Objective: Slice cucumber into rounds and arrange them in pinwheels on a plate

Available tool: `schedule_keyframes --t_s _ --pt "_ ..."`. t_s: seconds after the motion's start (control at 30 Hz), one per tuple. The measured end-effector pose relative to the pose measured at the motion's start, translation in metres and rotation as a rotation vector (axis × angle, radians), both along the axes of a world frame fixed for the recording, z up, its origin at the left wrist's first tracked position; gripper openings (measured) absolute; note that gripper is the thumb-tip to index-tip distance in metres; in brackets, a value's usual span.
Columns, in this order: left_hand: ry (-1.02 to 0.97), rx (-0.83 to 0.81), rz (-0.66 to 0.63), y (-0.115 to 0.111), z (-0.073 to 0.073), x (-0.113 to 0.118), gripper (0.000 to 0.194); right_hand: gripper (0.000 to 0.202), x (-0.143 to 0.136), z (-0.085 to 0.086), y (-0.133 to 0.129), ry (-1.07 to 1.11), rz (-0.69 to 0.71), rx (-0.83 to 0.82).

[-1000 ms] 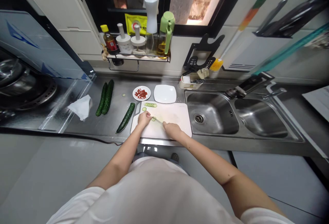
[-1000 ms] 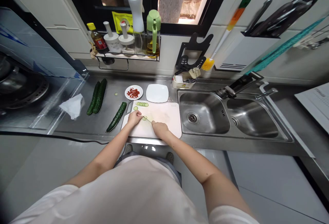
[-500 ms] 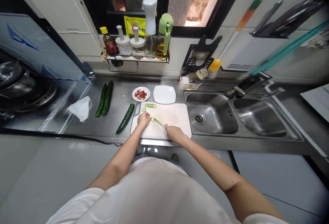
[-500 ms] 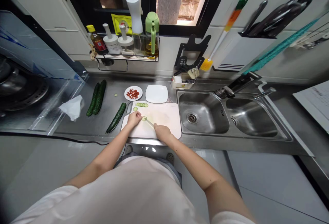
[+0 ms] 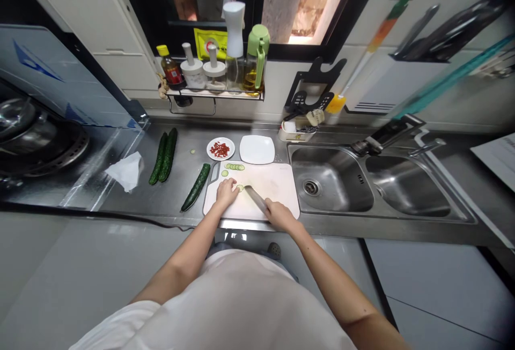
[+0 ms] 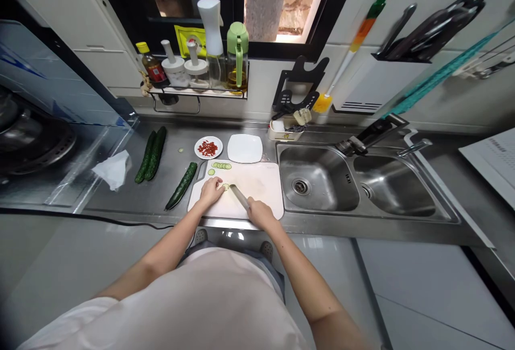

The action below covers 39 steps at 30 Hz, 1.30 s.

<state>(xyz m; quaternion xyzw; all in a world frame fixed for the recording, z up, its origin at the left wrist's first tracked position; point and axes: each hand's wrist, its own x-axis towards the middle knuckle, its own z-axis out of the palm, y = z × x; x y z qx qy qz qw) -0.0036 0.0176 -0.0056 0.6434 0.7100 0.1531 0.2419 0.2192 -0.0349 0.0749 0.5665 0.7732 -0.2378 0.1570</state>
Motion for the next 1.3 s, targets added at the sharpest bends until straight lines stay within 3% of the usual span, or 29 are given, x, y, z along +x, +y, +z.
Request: schedule_keyframes --t_s 0.17,0.27,0.57,0.97,1.3 --pt "0.073 -0.011 -0.027 -0.003 0.003 0.006 0.024 0.029 0.012 -0.007 0.012 -0.053 -0.262 0.058" --pt "0.107 -0.036 -0.019 -0.003 0.007 0.011 0.019 0.030 0.015 -0.011 0.018 -0.053 -0.335 0.088" --pt "0.009 -0.018 -0.014 -0.002 0.013 0.013 0.007 0.031 0.008 -0.017 0.019 -0.041 -0.337 0.095" --pt "-0.277 -0.037 0.075 -0.001 0.008 0.004 0.013 0.036 0.005 -0.018 0.023 -0.036 -0.367 0.047" --pt "-0.271 -0.007 0.322 0.031 0.005 -0.025 0.019 0.036 0.000 -0.019 0.024 -0.065 -0.350 0.026"
